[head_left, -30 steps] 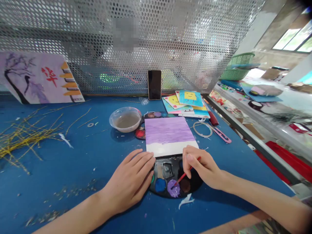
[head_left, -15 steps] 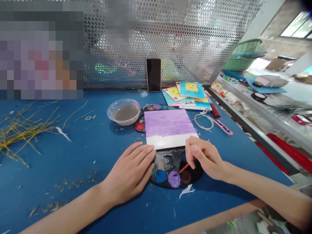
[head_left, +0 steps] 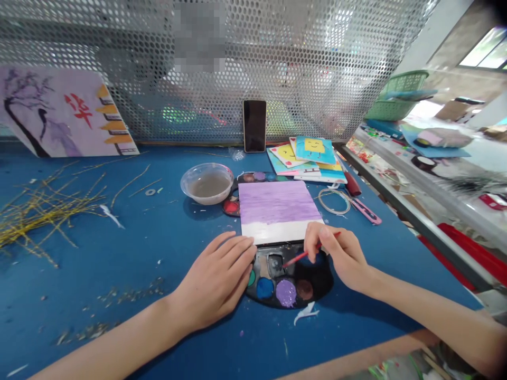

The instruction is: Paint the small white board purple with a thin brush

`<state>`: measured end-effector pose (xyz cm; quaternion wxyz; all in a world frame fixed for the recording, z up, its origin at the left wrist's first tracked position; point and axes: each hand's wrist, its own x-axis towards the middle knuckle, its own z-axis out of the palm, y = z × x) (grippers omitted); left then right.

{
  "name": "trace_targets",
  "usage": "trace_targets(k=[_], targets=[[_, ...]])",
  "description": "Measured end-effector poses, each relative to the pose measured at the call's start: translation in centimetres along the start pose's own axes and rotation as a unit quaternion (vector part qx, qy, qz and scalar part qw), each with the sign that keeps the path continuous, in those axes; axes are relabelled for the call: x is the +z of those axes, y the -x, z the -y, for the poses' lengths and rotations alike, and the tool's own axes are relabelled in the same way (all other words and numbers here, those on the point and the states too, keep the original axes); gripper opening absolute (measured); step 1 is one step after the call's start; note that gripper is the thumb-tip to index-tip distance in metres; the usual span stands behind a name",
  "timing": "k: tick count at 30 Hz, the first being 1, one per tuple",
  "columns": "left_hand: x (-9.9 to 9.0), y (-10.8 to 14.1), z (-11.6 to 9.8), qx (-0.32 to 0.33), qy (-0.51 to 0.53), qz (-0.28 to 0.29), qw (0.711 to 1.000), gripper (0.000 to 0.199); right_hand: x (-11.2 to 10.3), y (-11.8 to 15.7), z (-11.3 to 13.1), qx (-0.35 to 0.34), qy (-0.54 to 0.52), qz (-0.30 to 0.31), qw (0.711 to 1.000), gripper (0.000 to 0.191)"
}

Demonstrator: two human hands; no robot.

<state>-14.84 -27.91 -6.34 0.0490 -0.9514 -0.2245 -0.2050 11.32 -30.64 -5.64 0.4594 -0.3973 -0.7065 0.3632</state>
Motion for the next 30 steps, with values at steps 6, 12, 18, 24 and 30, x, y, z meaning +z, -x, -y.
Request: trace_targets(k=[6, 12, 18, 24, 30], targets=[[0.1, 0.1, -0.1, -0.007, -0.003, 0.009, 1.000, 0.032, -0.1, -1.1, -0.7, 0.023, 0.096, -0.053, 0.994, 0.035], [0.2, 0.1, -0.1, -0.011, -0.002, 0.015, 1.000, 0.032, 0.0, -1.9, -1.5, 0.022, 0.123, -0.023, 0.992, 0.033], [0.1, 0.3, -0.2, -0.013, -0.004, 0.013, 1.000, 0.032, -0.3, -2.1, -0.9, -0.001, 0.131, -0.030, 0.991, 0.032], [0.1, 0.4, -0.1, -0.014, 0.002, 0.010, 1.000, 0.032, 1.0, -7.1, 1.4, -0.049, 0.120, -0.010, 0.992, 0.035], [0.0, 0.7, -0.2, -0.024, 0.014, 0.016, 0.999, 0.032, 5.5, -15.2, 0.5, -0.146, 0.196, 0.019, 0.969, 0.040]])
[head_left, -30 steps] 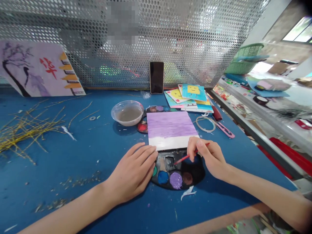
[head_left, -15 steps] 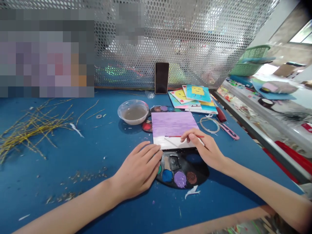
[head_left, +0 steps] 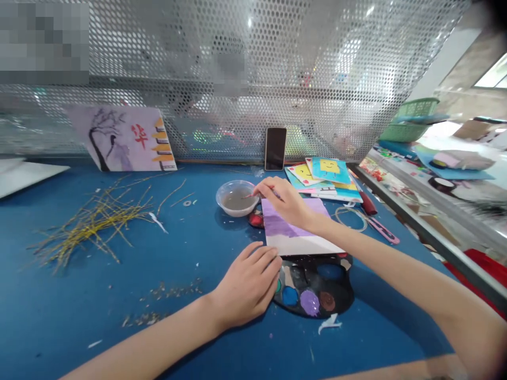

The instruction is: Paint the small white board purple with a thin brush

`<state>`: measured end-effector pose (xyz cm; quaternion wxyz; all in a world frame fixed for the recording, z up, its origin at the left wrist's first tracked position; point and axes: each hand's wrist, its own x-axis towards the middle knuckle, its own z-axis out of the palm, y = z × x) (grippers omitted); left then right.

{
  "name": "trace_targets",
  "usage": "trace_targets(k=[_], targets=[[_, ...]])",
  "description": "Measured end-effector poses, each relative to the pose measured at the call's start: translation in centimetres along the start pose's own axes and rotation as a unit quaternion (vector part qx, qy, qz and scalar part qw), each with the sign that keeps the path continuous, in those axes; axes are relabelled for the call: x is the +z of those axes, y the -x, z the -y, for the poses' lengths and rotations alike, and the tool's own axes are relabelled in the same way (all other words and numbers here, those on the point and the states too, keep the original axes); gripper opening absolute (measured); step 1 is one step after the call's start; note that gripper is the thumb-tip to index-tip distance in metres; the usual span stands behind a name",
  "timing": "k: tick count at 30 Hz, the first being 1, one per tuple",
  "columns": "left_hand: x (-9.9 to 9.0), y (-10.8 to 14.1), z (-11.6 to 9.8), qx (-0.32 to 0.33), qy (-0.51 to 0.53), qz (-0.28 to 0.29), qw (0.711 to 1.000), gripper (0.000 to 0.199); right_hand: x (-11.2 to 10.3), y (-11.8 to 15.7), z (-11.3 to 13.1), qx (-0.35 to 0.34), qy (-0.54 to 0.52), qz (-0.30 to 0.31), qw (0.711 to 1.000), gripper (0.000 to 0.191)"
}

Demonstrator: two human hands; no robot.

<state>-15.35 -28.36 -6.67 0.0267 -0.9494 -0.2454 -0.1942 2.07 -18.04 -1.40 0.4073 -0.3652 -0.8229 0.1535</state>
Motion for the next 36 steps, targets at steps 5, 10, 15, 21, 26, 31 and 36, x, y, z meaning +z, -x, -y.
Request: trace_targets(k=[5, 10, 15, 21, 26, 31, 36], targets=[[0.3, 0.3, -0.2, -0.001, -0.001, -0.003, 1.000, 0.030, 2.6, -2.4, -1.2, 0.016, 0.091, 0.038, 0.995, 0.039], [0.4, 0.4, -0.2, -0.001, -0.012, -0.007, 1.000, 0.031, 2.1, -1.9, -1.2, 0.023, 0.050, 0.033, 0.998, 0.040], [0.2, 0.2, -0.2, 0.002, -0.004, 0.002, 1.000, 0.031, -2.2, 1.8, -0.1, 0.069, -0.116, -0.032, 0.990, 0.042], [0.2, -0.2, 0.0, 0.002, 0.011, -0.003, 1.000, 0.027, -6.5, 10.3, 1.9, 0.151, -0.147, -0.079, 0.974, 0.043], [0.2, -0.6, 0.1, 0.001, 0.026, -0.007, 1.000, 0.019, -6.4, 15.2, 1.6, 0.196, -0.235, -0.105, 0.946, 0.057], [0.0, -0.9, 0.3, 0.011, 0.026, 0.003, 1.000, 0.015, -6.2, 16.5, 1.9, 0.165, -0.232, -0.003, 0.959, 0.058], [0.1, -0.9, 0.4, 0.012, 0.027, 0.005, 1.000, 0.012, -6.2, 16.2, 2.2, 0.112, -0.191, 0.047, 0.974, 0.052]])
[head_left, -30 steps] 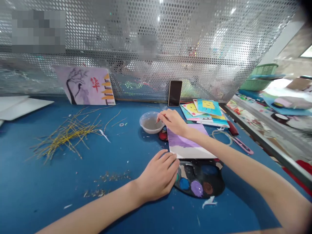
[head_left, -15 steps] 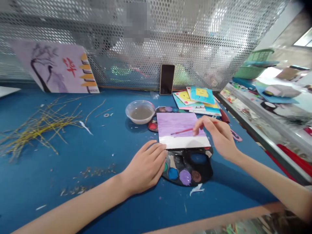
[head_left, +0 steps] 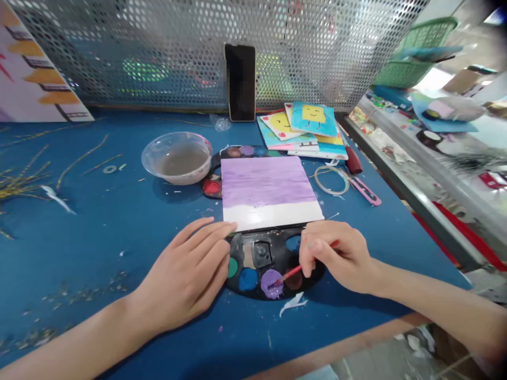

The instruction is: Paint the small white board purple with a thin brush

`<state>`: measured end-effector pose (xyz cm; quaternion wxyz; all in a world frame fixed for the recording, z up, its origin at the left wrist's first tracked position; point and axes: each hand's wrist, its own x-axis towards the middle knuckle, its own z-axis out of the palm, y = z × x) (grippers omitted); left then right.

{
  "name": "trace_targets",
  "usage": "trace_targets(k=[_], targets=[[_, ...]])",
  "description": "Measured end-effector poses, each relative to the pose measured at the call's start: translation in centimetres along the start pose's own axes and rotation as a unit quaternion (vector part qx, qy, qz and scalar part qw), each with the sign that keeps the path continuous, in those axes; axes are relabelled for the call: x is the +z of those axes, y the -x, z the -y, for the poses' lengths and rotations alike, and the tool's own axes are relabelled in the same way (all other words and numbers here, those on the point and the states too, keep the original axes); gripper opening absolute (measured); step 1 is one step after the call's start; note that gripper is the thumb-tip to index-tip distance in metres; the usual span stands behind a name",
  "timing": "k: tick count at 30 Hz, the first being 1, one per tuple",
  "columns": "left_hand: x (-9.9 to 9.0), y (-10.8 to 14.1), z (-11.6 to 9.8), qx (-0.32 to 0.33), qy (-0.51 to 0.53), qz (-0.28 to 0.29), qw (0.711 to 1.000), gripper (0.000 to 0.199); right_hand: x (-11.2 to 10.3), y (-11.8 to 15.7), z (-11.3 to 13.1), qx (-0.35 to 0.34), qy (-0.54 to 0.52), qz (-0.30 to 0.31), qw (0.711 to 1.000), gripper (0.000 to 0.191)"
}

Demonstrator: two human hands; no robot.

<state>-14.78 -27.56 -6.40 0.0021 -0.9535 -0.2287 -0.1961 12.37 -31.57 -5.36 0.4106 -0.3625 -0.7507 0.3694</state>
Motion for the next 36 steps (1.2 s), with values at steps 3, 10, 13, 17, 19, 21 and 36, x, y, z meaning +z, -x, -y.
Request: trace_targets(k=[3, 10, 13, 17, 19, 21, 36], targets=[[0.0, 0.0, 0.0, -0.004, -0.001, 0.003, 1.000, 0.012, 0.0, 0.1, 0.0, -0.035, 0.040, 0.000, 0.999, 0.047], [0.0, -0.1, -0.1, -0.009, 0.002, 0.000, 1.000, 0.014, -0.1, 0.8, -0.3, -0.081, 0.063, -0.058, 0.993, 0.048], [0.0, -0.1, -0.1, -0.007, 0.000, 0.000, 1.000, 0.014, 0.0, 0.8, -0.5, -0.090, 0.065, -0.069, 0.991, 0.047], [-0.1, -0.1, -0.1, -0.004, -0.004, -0.001, 1.000, 0.013, 0.1, 0.6, -0.8, -0.070, 0.055, -0.084, 0.992, 0.050], [-0.1, -0.2, -0.2, -0.003, -0.002, 0.001, 1.000, 0.013, 0.1, 0.6, -0.9, -0.054, 0.047, -0.086, 0.994, 0.050], [-0.1, -0.2, -0.2, -0.003, -0.001, 0.002, 1.000, 0.012, 0.1, 0.5, -0.9, -0.042, 0.041, -0.083, 0.995, 0.051], [0.0, -0.1, -0.1, -0.004, 0.001, 0.006, 1.000, 0.011, 0.0, 0.4, -1.0, -0.016, 0.052, -0.056, 0.997, 0.050]])
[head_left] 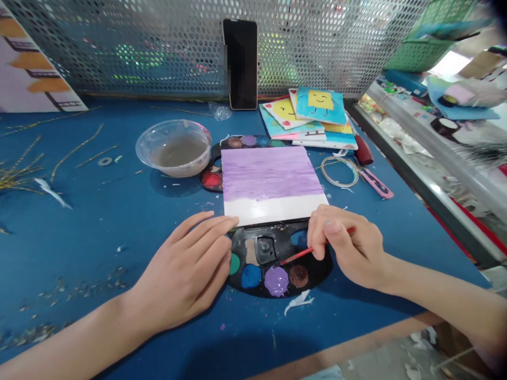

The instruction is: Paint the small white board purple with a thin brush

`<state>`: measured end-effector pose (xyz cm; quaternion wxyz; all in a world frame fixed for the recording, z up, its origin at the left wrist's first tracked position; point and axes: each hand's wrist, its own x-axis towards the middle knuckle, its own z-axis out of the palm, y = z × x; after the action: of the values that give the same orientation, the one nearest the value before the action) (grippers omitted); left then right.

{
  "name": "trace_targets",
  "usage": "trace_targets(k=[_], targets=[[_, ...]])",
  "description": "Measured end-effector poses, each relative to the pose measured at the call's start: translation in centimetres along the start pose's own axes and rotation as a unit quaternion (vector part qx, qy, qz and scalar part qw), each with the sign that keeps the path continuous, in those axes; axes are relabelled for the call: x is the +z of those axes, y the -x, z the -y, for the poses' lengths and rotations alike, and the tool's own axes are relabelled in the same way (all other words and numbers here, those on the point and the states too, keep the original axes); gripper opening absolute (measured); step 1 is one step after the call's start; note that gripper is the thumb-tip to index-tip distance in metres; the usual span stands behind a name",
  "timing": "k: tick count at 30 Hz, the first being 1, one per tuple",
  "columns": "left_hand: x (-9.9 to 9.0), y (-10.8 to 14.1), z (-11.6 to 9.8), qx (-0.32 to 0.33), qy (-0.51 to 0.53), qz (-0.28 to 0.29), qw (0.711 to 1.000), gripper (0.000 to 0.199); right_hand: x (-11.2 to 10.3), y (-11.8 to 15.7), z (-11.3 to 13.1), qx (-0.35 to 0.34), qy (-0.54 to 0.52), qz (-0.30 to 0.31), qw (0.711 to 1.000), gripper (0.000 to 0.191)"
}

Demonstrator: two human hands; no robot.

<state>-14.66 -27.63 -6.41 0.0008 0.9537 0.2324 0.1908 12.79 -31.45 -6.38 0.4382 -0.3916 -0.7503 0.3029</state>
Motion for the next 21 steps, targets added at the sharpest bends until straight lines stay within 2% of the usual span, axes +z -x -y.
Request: trace_targets(k=[21], targets=[[-0.06, -0.06, 0.00, -0.003, 0.004, 0.001, 1.000, 0.011, 0.01, 0.02, 0.60, -0.003, -0.011, -0.007, 1.000, 0.052]])
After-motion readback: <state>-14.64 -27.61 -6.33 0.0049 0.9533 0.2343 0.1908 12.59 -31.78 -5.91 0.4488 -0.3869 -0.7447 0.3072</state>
